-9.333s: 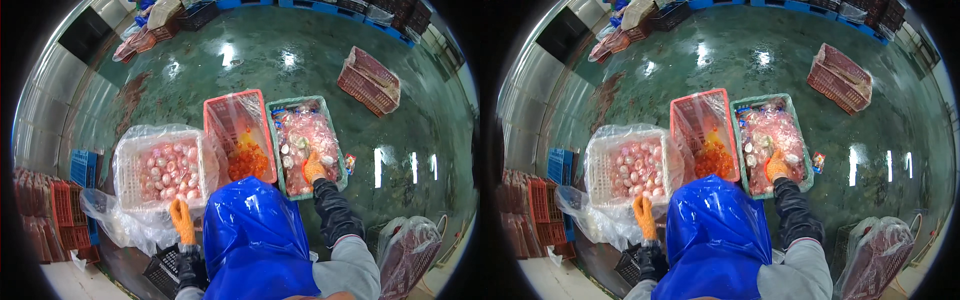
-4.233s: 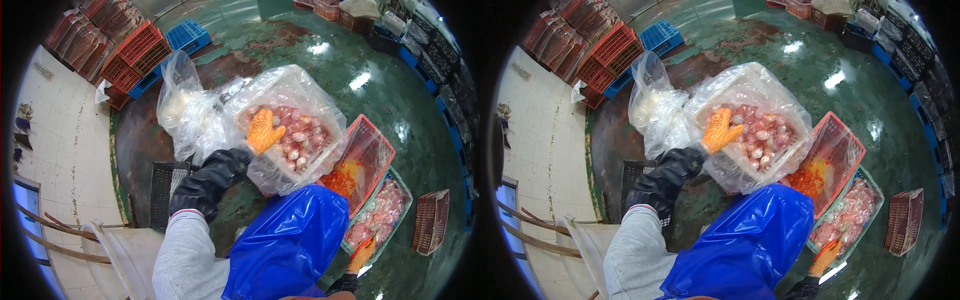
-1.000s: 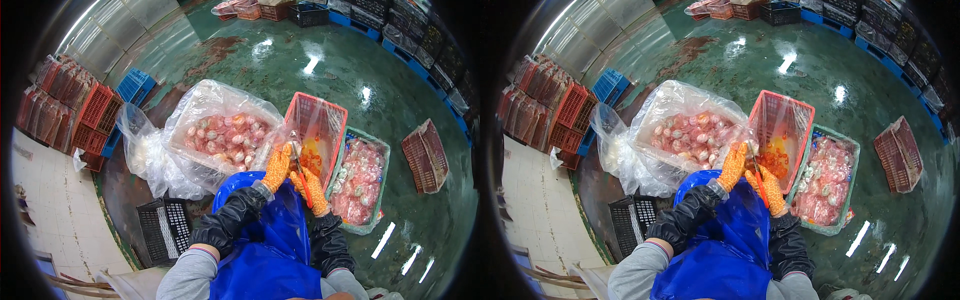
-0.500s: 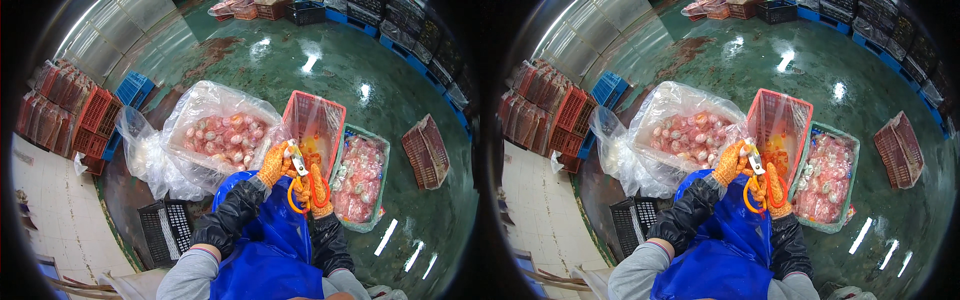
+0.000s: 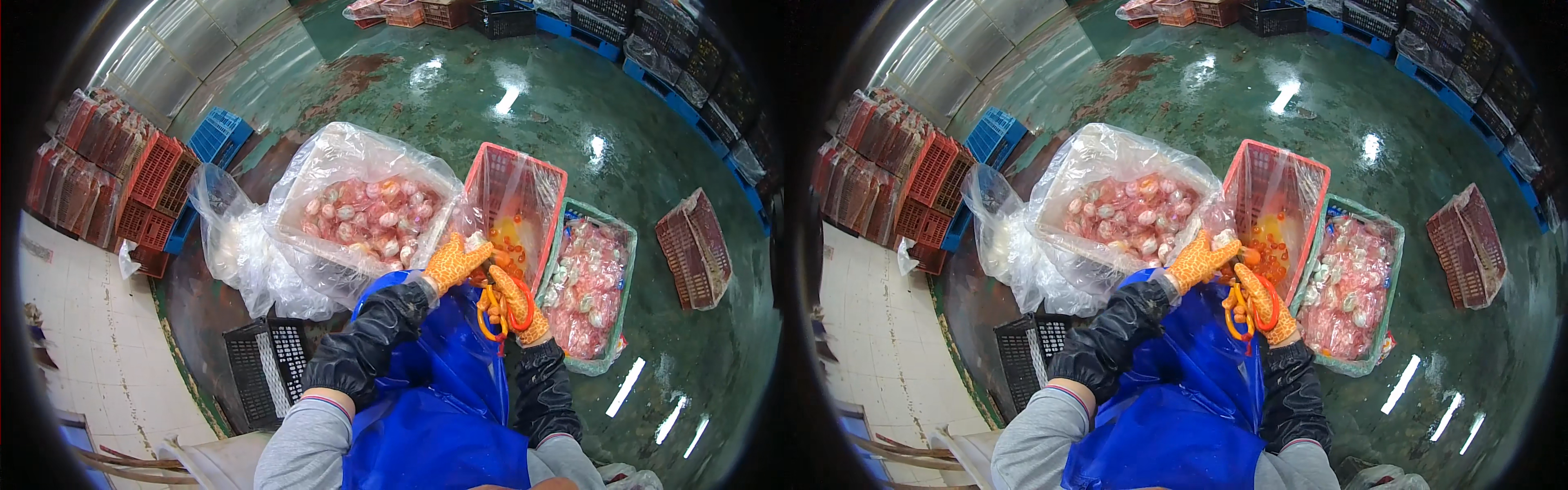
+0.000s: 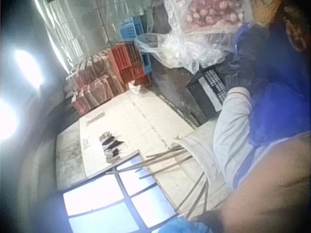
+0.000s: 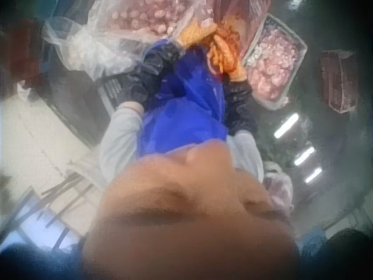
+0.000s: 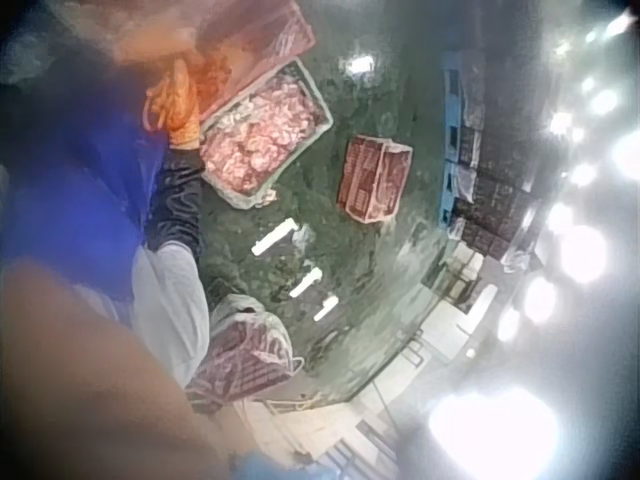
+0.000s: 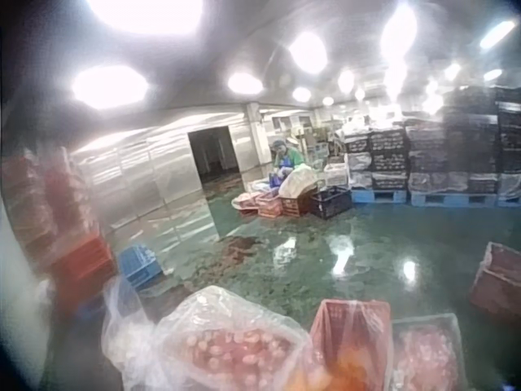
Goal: The person uses orange-handled scissors to trim small pieces of raw meat, likely chicken, held in gloved hands. The trimmed pieces are dropped into a red basket, while the main pieces are placed into a white basket. The person works continuously, handling the meat one piece at a time.
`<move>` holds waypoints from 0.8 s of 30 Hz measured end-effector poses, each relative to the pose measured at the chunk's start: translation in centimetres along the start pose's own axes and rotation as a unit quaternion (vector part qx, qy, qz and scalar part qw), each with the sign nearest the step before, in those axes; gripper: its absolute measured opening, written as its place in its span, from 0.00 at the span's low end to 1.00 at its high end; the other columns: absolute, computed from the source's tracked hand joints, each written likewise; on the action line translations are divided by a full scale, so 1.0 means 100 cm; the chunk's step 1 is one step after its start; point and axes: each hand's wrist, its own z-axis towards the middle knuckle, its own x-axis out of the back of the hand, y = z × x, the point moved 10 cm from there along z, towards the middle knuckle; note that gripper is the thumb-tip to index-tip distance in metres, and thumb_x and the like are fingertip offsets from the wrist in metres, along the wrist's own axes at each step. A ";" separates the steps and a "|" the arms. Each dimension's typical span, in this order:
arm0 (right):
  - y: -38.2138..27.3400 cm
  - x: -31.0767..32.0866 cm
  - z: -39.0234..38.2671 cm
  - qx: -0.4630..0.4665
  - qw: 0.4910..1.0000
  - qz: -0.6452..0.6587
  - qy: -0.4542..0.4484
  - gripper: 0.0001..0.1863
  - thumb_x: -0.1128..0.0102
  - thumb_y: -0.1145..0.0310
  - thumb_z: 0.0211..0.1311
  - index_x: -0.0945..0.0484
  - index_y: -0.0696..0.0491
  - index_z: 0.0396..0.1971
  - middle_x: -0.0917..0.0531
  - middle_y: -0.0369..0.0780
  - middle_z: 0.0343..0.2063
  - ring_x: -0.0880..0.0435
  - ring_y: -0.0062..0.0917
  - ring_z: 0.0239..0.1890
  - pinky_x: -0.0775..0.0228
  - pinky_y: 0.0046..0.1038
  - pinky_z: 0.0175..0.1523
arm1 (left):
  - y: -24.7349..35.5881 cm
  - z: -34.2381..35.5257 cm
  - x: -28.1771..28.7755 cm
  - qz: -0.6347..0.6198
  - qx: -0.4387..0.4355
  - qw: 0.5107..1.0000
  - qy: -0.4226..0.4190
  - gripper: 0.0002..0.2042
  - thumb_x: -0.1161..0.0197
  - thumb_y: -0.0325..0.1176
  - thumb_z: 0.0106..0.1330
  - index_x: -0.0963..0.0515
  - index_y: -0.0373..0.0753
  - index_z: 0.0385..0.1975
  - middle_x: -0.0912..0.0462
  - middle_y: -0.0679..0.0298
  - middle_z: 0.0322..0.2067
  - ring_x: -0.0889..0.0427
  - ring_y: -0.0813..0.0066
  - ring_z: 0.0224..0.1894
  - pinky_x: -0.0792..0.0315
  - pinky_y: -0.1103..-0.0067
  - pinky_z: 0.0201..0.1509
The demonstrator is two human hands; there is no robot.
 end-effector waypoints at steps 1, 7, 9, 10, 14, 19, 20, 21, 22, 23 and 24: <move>-0.003 -0.001 -0.005 -0.010 0.998 -0.059 -0.007 0.27 0.54 0.47 0.60 0.28 0.59 0.41 0.23 0.42 0.18 0.28 0.18 0.12 0.36 0.17 0.14 | 0.001 -0.003 0.001 -0.015 0.003 1.000 -0.022 0.37 0.41 0.57 0.52 0.41 0.27 0.48 0.23 0.53 0.25 0.23 0.71 0.19 0.31 0.77 0.19; -0.028 0.020 -0.032 0.110 0.988 -0.103 0.029 0.22 0.56 0.58 0.64 0.33 0.59 0.50 0.25 0.38 0.23 0.30 0.15 0.17 0.35 0.15 0.22 | -0.021 -0.003 0.078 -0.104 -0.022 0.990 0.088 0.29 0.41 0.49 0.56 0.39 0.31 0.48 0.23 0.57 0.26 0.25 0.74 0.20 0.30 0.79 0.21; -0.039 0.044 -0.040 0.211 0.964 -0.126 0.101 0.18 0.55 0.60 0.63 0.31 0.58 0.45 0.25 0.36 0.23 0.28 0.16 0.21 0.34 0.14 0.25 | -0.042 -0.005 0.124 -0.139 0.011 0.982 0.127 0.27 0.42 0.47 0.57 0.38 0.33 0.48 0.24 0.54 0.31 0.23 0.69 0.25 0.29 0.76 0.27; -0.051 0.046 -0.053 0.286 0.931 -0.173 0.146 0.14 0.54 0.62 0.62 0.29 0.57 0.40 0.25 0.35 0.23 0.27 0.17 0.24 0.34 0.14 0.27 | -0.067 -0.004 0.146 -0.141 0.044 0.979 0.142 0.27 0.42 0.47 0.57 0.37 0.33 0.49 0.24 0.52 0.35 0.22 0.65 0.28 0.28 0.74 0.31; -0.017 0.107 -0.055 0.254 0.841 -0.455 0.147 0.11 0.52 0.71 0.59 0.28 0.59 0.41 0.23 0.38 0.29 0.24 0.21 0.31 0.30 0.19 0.36 | -0.109 -0.009 0.209 0.172 -0.063 0.948 0.261 0.23 0.41 0.44 0.56 0.33 0.34 0.45 0.27 0.51 0.37 0.27 0.57 0.38 0.32 0.70 0.39; 0.028 0.168 -0.079 0.255 0.830 -0.450 0.209 0.09 0.47 0.74 0.55 0.26 0.59 0.36 0.21 0.40 0.34 0.22 0.25 0.37 0.31 0.23 0.41 | -0.117 0.012 0.190 0.426 -0.069 0.874 0.222 0.24 0.47 0.46 0.55 0.31 0.34 0.46 0.28 0.48 0.44 0.30 0.52 0.48 0.36 0.64 0.50; 0.026 0.162 -0.086 0.260 0.809 -0.481 0.217 0.09 0.46 0.73 0.54 0.25 0.59 0.35 0.20 0.40 0.35 0.21 0.25 0.38 0.31 0.23 0.42 | -0.114 0.019 0.185 0.445 -0.038 0.877 0.180 0.24 0.48 0.47 0.56 0.31 0.34 0.47 0.28 0.47 0.46 0.30 0.52 0.50 0.37 0.64 0.52; 0.030 0.163 -0.088 0.238 0.821 -0.472 0.217 0.10 0.48 0.75 0.54 0.28 0.60 0.37 0.22 0.41 0.36 0.23 0.26 0.40 0.31 0.24 0.44 | -0.120 0.032 0.181 0.427 0.009 0.892 0.147 0.24 0.48 0.49 0.56 0.28 0.35 0.43 0.27 0.50 0.45 0.30 0.55 0.51 0.36 0.65 0.51; 0.034 0.165 -0.090 0.216 0.832 -0.463 0.217 0.12 0.50 0.78 0.54 0.32 0.61 0.40 0.23 0.42 0.38 0.24 0.27 0.41 0.31 0.24 0.47 | -0.123 0.034 0.179 0.396 0.036 0.907 0.141 0.24 0.49 0.51 0.56 0.27 0.35 0.42 0.26 0.50 0.44 0.29 0.54 0.49 0.36 0.65 0.51; 0.033 0.162 -0.095 0.209 0.815 -0.490 0.225 0.12 0.49 0.78 0.54 0.32 0.62 0.40 0.23 0.42 0.38 0.24 0.27 0.42 0.31 0.25 0.48 | -0.119 0.032 0.175 0.366 0.061 0.919 0.131 0.25 0.50 0.52 0.56 0.26 0.35 0.40 0.25 0.49 0.42 0.27 0.53 0.47 0.35 0.65 0.51; 0.025 0.140 -0.100 0.209 0.812 -0.486 0.246 0.11 0.50 0.76 0.55 0.30 0.62 0.39 0.23 0.43 0.38 0.24 0.27 0.42 0.32 0.25 0.48 | -0.116 0.030 0.173 0.338 0.088 0.929 0.121 0.25 0.50 0.53 0.56 0.25 0.34 0.39 0.24 0.49 0.41 0.26 0.52 0.45 0.35 0.65 0.50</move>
